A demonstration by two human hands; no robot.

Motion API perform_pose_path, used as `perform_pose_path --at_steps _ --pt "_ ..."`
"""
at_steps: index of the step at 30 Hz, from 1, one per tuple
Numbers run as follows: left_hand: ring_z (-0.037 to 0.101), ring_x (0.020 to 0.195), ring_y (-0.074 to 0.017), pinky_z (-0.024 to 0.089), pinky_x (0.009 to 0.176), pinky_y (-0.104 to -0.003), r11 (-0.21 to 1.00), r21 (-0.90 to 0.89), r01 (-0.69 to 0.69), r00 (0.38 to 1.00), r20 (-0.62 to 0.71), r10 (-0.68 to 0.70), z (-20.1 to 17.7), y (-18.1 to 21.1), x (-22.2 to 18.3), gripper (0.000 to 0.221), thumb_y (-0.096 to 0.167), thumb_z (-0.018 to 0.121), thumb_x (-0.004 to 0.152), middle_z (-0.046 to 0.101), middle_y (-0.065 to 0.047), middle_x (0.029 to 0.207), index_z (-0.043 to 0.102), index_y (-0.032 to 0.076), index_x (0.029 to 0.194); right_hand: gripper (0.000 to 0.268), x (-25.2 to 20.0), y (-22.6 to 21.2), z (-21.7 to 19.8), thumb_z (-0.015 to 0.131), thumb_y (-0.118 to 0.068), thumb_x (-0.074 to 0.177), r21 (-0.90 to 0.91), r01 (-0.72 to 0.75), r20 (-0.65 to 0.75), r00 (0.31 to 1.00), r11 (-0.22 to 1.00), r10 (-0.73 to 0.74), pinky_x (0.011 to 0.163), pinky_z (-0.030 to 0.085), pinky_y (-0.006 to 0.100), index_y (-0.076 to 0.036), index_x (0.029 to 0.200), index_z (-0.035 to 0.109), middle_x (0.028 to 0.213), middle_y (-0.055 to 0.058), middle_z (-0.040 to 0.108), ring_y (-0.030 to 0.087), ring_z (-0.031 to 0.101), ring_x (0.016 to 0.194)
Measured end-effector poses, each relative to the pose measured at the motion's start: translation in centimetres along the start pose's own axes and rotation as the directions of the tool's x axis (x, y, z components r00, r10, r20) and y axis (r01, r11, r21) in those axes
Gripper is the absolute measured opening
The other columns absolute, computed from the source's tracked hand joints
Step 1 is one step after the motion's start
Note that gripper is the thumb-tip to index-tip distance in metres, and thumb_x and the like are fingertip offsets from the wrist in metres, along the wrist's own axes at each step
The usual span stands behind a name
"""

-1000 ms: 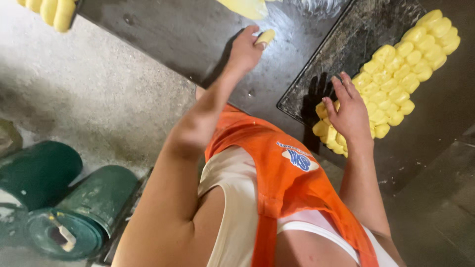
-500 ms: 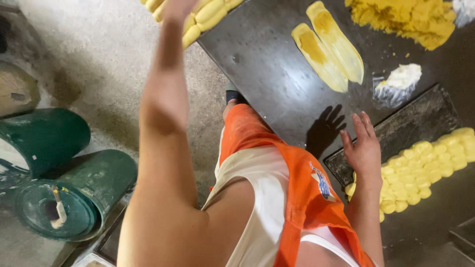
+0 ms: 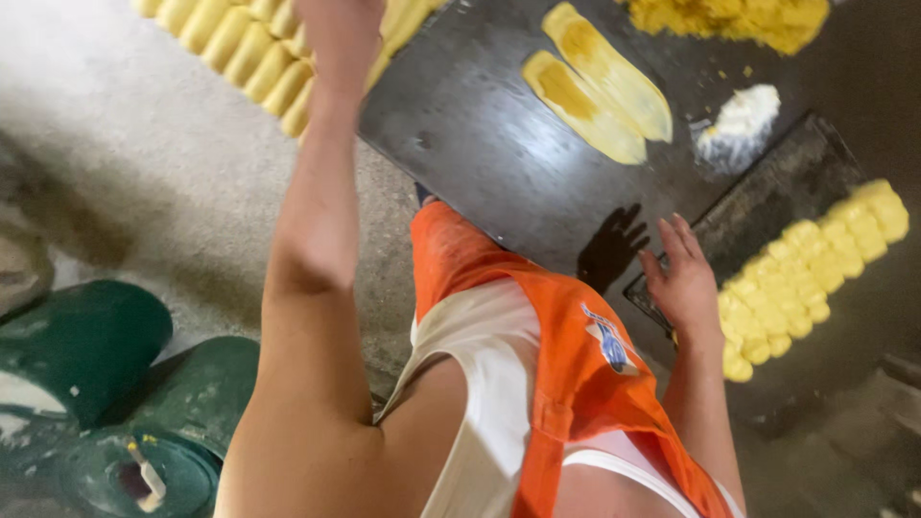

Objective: The person prepares bread dough by rolling out small portions of yellow dough into long, flat strips, applying a yellow spread to the surface of each strip, and arranging the rolled strips onto a large metal tray.

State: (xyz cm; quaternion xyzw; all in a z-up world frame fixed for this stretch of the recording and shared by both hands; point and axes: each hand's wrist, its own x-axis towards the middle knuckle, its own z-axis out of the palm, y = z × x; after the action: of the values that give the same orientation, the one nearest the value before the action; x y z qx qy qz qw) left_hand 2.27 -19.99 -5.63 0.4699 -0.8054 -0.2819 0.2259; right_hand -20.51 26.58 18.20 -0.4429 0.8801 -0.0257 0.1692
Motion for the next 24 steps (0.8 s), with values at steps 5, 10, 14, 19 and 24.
perform_pose_path --at_steps 5,10,14,19,24 --pt "0.057 0.126 -0.0406 0.042 0.111 -0.052 0.699 -0.298 -0.650 0.732 0.003 0.682 7.5 15.0 -4.7 0.043 0.027 0.067 0.106 0.063 -0.024 0.134 0.060 -0.006 0.133 0.051 -0.8 2.0 0.2 0.072 -0.020 0.095 0.024 0.040 0.027 0.999 0.999 -0.041 0.113 0.045 0.046 -0.001 0.140 0.059 0.152 0.025 0.053 0.043 0.051 0.139" --pt "0.030 0.144 -0.0530 0.015 0.123 -0.058 0.940 0.137 -0.312 0.901 0.355 0.248 11.8 27.0 -14.1 0.080 0.040 0.053 0.100 0.032 -0.039 0.155 0.032 -0.022 0.147 0.052 -2.8 5.3 -0.6 0.070 -0.020 0.098 0.061 0.062 -0.017 0.998 0.996 -0.061 0.113 0.044 0.046 -0.004 0.145 0.057 0.155 0.023 0.051 0.042 0.050 0.141" --pt "0.020 0.152 -0.0506 0.008 0.125 -0.058 0.828 -0.037 -0.560 0.693 0.526 0.493 14.6 31.4 -20.0 0.078 0.040 0.048 0.105 0.024 -0.039 0.160 0.029 -0.021 0.151 0.052 -5.1 9.5 -0.7 0.069 -0.021 0.097 0.111 -0.007 0.006 1.000 0.994 0.006 0.111 0.045 0.045 -0.007 0.146 0.057 0.153 0.021 0.052 0.040 0.051 0.139" --pt "0.033 0.157 -0.0448 0.014 0.135 -0.063 0.911 0.404 -0.079 0.832 0.530 -0.163 15.0 24.2 -10.4 0.048 0.031 0.027 0.127 0.047 -0.022 0.161 0.047 0.002 0.159 0.052 -8.2 15.2 -1.1 0.069 -0.022 0.097 0.080 -0.025 0.004 1.000 0.996 0.025 0.112 0.045 0.045 -0.004 0.145 0.057 0.155 0.022 0.052 0.041 0.052 0.138" --pt "0.031 0.146 -0.0479 0.018 0.120 -0.060 0.743 0.412 -0.528 0.834 0.415 0.363 18.7 37.0 -24.5 0.077 0.054 0.042 0.105 0.044 -0.030 0.156 0.043 -0.011 0.148 0.051 -10.2 17.3 -2.0 0.070 -0.022 0.097 0.060 -0.044 0.037 0.998 0.997 0.042 0.111 0.045 0.045 -0.004 0.144 0.058 0.153 0.023 0.052 0.041 0.053 0.137"
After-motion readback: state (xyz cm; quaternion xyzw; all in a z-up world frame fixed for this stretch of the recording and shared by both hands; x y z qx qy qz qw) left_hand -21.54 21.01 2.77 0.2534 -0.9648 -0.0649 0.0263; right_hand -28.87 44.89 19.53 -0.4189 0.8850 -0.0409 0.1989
